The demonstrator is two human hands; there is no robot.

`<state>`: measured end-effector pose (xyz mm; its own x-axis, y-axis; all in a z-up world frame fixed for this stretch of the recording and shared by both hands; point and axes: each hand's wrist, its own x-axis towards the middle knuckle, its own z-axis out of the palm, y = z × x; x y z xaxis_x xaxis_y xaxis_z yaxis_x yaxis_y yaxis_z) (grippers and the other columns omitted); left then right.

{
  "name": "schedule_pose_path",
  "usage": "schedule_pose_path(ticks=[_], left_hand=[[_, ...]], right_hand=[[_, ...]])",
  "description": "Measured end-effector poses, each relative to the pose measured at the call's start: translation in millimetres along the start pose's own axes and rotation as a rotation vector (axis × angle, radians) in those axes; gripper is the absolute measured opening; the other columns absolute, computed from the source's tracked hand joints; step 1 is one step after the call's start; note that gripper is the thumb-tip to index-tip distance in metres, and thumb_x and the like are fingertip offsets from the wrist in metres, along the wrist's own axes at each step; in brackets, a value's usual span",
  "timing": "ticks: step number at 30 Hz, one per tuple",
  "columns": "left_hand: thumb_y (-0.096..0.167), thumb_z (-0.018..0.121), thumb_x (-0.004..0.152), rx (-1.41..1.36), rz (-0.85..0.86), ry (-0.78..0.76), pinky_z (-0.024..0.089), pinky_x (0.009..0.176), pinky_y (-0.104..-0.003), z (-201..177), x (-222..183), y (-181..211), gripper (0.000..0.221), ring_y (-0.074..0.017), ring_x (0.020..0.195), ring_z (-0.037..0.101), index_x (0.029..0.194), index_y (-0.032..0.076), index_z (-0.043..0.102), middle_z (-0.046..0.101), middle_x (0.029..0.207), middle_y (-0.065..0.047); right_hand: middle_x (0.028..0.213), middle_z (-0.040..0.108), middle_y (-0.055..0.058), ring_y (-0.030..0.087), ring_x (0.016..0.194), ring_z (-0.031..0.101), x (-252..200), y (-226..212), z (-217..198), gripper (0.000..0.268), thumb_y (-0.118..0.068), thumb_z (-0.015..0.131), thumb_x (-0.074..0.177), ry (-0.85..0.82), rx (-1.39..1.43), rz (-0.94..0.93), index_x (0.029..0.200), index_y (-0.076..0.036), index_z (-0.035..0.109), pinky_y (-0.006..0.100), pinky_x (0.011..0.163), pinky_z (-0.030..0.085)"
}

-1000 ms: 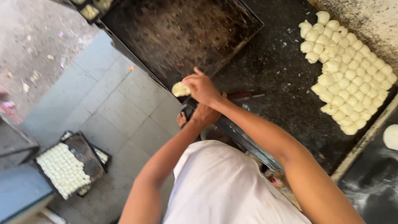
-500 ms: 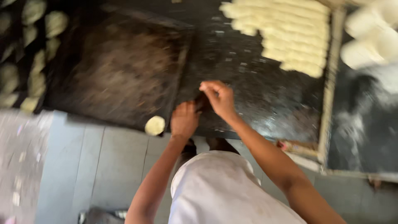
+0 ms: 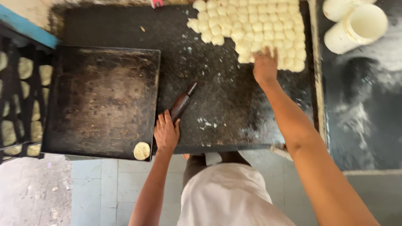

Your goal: The person flattens small pieces of dough using a rolling pin and places them onto a metal tray.

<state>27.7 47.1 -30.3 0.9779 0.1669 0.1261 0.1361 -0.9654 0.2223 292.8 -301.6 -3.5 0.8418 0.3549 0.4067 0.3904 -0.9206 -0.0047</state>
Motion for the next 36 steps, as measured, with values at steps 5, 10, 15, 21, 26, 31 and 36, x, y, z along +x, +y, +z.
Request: schedule_pose_path(ticks=[5, 10, 15, 21, 26, 31, 36], left_hand=[[0.033, 0.066, 0.099, -0.009, -0.123, 0.04, 0.056, 0.076, -0.045, 5.1, -11.1, 12.7, 0.057, -0.0379, 0.097, 0.065, 0.14, -0.004, 0.051, 0.059, 0.113, -0.022], [0.032, 0.066, 0.102, 0.031, -0.173, 0.093, 0.054, 0.074, -0.045, 12.2, -15.8, 26.3, 0.056, -0.0374, 0.095, 0.064, 0.141, -0.005, 0.05, 0.059, 0.115, -0.021], [0.032, 0.067, 0.102, 0.036, -0.197, 0.098, 0.053, 0.074, -0.046, 10.9, -15.5, 26.7, 0.056, -0.0373, 0.096, 0.064, 0.141, -0.005, 0.05, 0.059, 0.114, -0.021], [0.033, 0.066, 0.099, 0.026, -0.198, 0.097, 0.053, 0.073, -0.046, 10.4, -6.2, 26.1, 0.06, -0.0381, 0.096, 0.064, 0.143, -0.005, 0.049, 0.058, 0.113, -0.021], [0.036, 0.065, 0.102, -0.023, -0.198, 0.143, 0.052, 0.074, -0.046, 13.3, -19.6, 34.1, 0.059, -0.0369, 0.094, 0.064, 0.144, -0.003, 0.051, 0.062, 0.115, -0.02], [0.048, 0.069, 0.097, -0.069, -0.228, 0.161, 0.053, 0.074, -0.047, 0.3, -29.6, 45.3, 0.061, -0.0366, 0.095, 0.066, 0.134, 0.0, 0.059, 0.065, 0.109, -0.017], [0.062, 0.074, 0.092, -0.1, -0.246, 0.002, 0.056, 0.062, -0.045, -10.5, 6.7, 45.3, 0.062, -0.0359, 0.077, 0.07, 0.107, 0.002, 0.066, 0.068, 0.099, -0.015]], right_hand=[[0.124, 0.066, 0.017, 0.035, 0.115, 0.062, -41.7, -62.5, -12.9, 0.031, 0.002, 0.055, 0.103, 0.067, 0.752, 0.419, 0.132, -0.005, 0.064, 0.047, 0.104, 0.051], [0.145, 0.053, 0.024, 0.039, 0.14, 0.047, -124.9, -131.6, -42.5, 0.042, -0.003, 0.066, 0.094, -0.133, 0.674, -0.246, 0.135, 0.004, 0.058, 0.053, 0.118, 0.04], [0.153, 0.051, 0.025, 0.039, 0.144, 0.041, -109.0, -146.1, -30.1, 0.039, 0.0, 0.065, 0.088, -0.154, 0.589, -0.263, 0.127, 0.003, 0.065, 0.051, 0.108, 0.044], [0.159, 0.053, 0.01, 0.027, 0.142, 0.048, -60.2, -153.4, 21.8, 0.033, 0.005, 0.059, 0.101, -0.375, 0.597, -0.319, 0.133, 0.0, 0.067, 0.037, 0.108, 0.054], [0.166, 0.036, 0.024, 0.033, 0.156, 0.027, -127.4, -135.3, 13.4, 0.062, -0.016, 0.06, 0.097, -0.321, 0.486, -0.555, 0.153, 0.006, 0.046, 0.047, 0.126, 0.027], [0.161, 0.028, 0.034, 0.044, 0.151, 0.025, -153.2, -151.2, -48.2, 0.086, -0.05, 0.055, 0.102, -0.472, 0.667, -0.474, 0.155, 0.013, 0.028, 0.05, 0.126, 0.016], [0.138, 0.059, 0.024, 0.046, 0.112, 0.061, -116.0, -152.0, -74.5, 0.052, -0.04, 0.055, 0.1, -0.712, 0.561, -0.176, 0.138, -0.004, 0.057, 0.053, 0.096, 0.047]])
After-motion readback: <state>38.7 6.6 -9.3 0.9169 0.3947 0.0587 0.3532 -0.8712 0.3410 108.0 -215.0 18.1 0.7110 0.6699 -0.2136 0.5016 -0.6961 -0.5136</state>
